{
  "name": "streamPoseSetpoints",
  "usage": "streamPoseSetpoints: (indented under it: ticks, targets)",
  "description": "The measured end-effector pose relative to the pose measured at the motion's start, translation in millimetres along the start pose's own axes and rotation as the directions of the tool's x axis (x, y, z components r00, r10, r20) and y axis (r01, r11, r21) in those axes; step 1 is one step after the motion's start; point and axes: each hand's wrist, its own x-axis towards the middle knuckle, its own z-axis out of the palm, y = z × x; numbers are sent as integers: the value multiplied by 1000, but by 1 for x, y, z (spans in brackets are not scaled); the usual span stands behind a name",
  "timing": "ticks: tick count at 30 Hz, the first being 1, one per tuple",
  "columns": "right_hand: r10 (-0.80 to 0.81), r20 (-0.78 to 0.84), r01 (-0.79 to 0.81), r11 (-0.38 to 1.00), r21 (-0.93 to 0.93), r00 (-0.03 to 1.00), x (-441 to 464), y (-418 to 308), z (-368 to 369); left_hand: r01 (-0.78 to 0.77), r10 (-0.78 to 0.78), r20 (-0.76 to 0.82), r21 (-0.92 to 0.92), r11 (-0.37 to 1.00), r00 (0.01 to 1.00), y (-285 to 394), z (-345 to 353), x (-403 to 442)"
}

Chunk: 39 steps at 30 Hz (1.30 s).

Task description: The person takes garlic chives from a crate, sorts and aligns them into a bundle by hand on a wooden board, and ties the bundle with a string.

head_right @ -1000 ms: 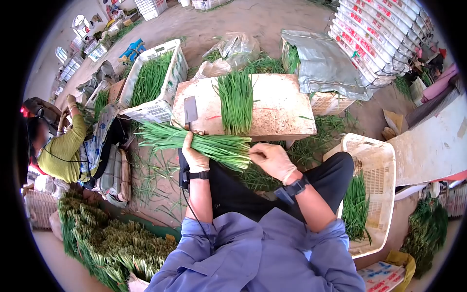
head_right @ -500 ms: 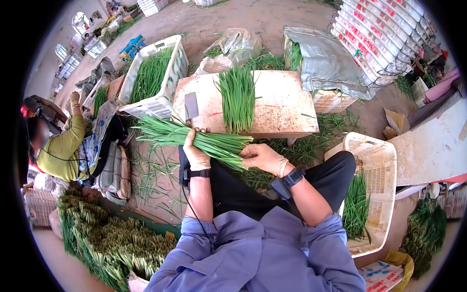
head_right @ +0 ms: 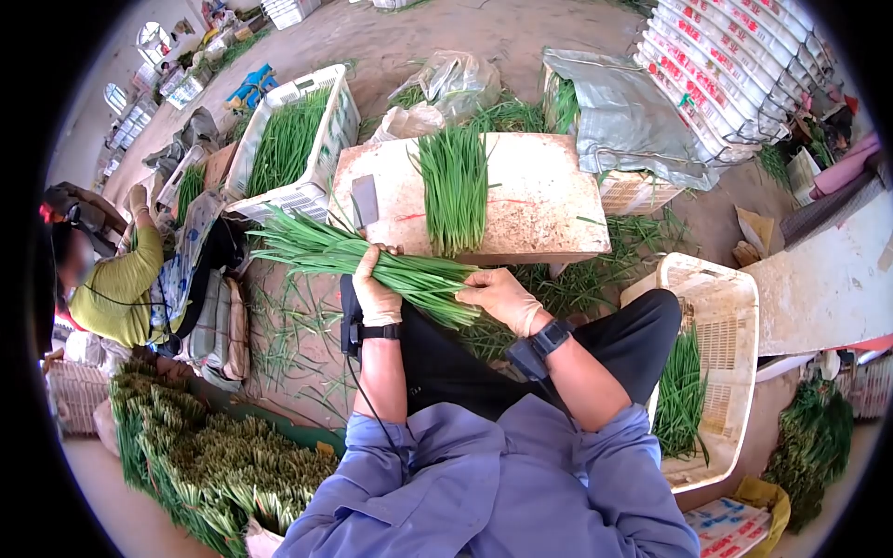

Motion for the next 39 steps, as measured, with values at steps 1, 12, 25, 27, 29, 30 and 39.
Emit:
streamPoseSetpoints:
  ticks: [1,12,25,27,29,30,39]
  targets:
    - [-14,-7,14,999,-52,1000,2,3,0,-6,7,-6,23,1000,1000,1,2,-1]
    - [-94,-24,67,845,-530,995,-7,9,-25,19,-18,13,-78,997,1000,6,0,-2]
    - [81,-211,-200,742,-639,974,-18,55,-112,184,-150,215,-144,972,965,15,8,-12]
    - [-2,-96,-46,872,-487,995,-7,33,-89,185,-168,196,-74,980,966,6,17,-16]
    - [-63,42,74,900,-430,997,-9,3,-55,211,-196,179,-71,975,964,-5,27,-21]
    - [-109,117,150,877,-456,987,-7,-5,-40,232,-215,178,-83,969,960,-9,31,-23]
    - [-280,86,292,896,-334,956,20,40,30,258,-263,4,190,947,965,-53,30,-37]
